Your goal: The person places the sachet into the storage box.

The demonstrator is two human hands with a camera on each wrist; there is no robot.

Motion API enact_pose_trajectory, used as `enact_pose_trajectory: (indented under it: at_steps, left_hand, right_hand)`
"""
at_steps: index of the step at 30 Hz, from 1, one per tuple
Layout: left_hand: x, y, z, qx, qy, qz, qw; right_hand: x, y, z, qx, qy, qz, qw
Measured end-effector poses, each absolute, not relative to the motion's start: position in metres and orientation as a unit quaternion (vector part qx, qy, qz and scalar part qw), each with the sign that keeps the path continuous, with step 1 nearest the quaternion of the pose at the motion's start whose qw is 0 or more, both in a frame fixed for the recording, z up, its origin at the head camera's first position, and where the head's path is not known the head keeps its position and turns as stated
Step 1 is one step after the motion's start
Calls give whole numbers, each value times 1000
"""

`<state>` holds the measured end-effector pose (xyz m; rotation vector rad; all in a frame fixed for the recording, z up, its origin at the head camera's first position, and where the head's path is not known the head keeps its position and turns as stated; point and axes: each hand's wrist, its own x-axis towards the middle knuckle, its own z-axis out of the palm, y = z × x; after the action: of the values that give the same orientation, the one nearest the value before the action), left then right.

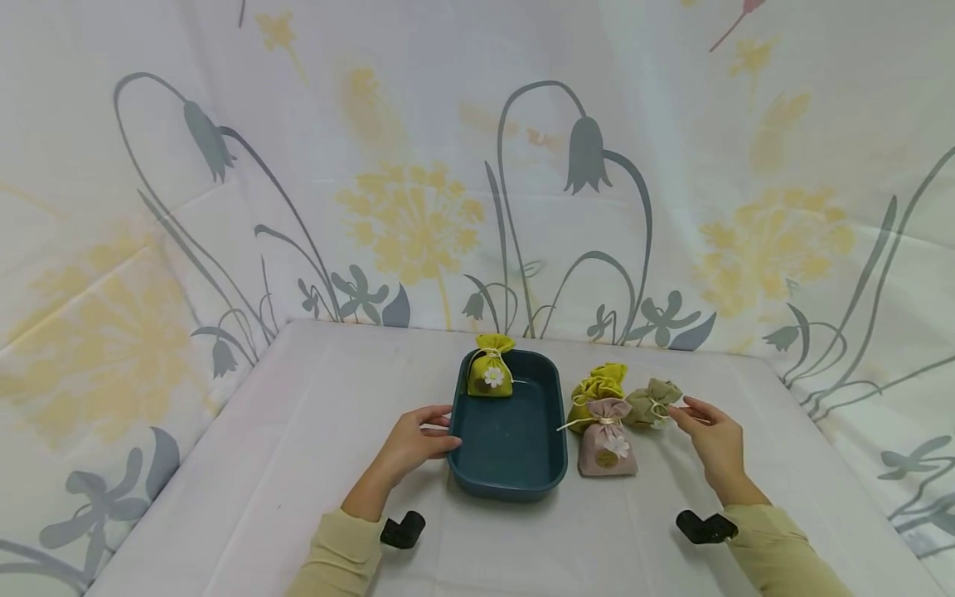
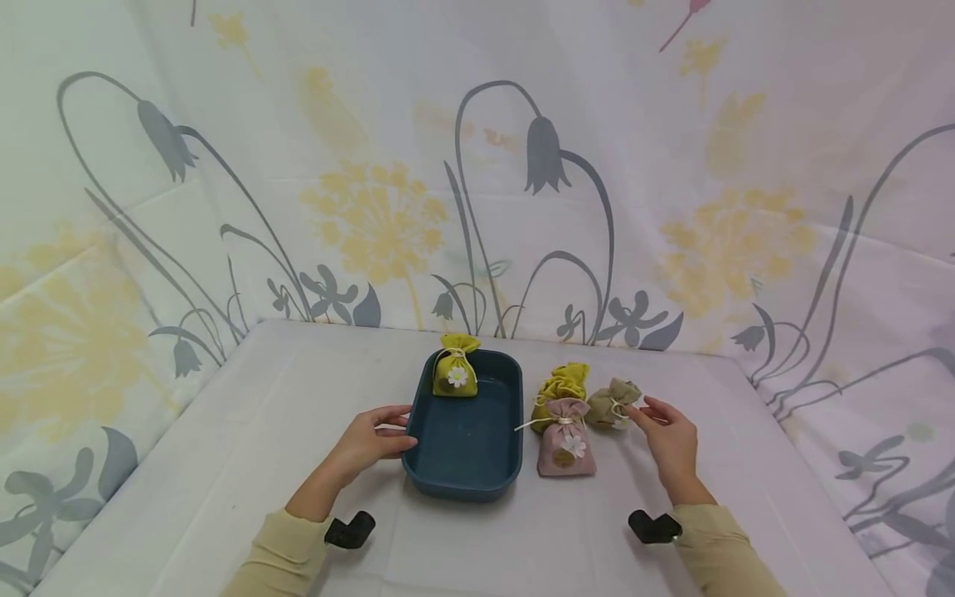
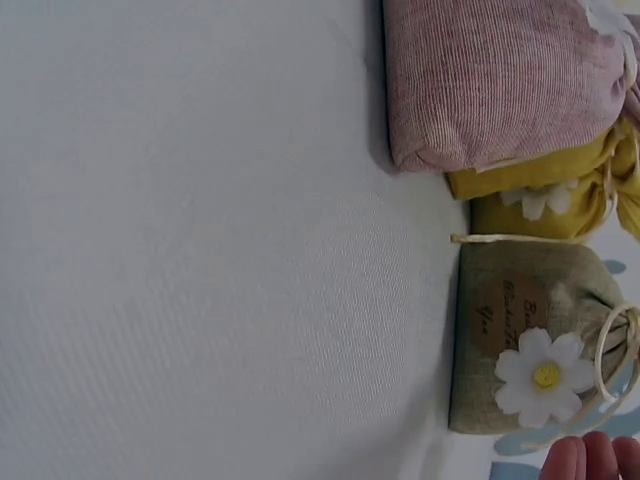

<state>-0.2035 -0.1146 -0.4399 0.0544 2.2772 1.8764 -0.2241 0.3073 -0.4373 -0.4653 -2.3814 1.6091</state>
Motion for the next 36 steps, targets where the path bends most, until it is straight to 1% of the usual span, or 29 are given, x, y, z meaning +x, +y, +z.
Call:
enact_pose_trajectory:
  at_steps: [3,9,13,21,36]
  left_hand:
    - [-203,-114,-440,17,770,631,95]
    - [-203,-114,-439,18,767,634,95]
    - [-204,-114,-439,17,763,638,98]
    - [-203,-114,-439,18,764,637,97]
    - [-202,-114,-438,25,764,637,98]
  right_hand:
    - [-229,309,-437,-150,-824,535,108]
    - [-237,316,-435,-126,-818,557,63]
    - [-242,318,-433,-108,-813,570,53]
    - [-246,311,-429,-119,-817,562,55]
    - [-245,303,-423,-108,-829,541,92]
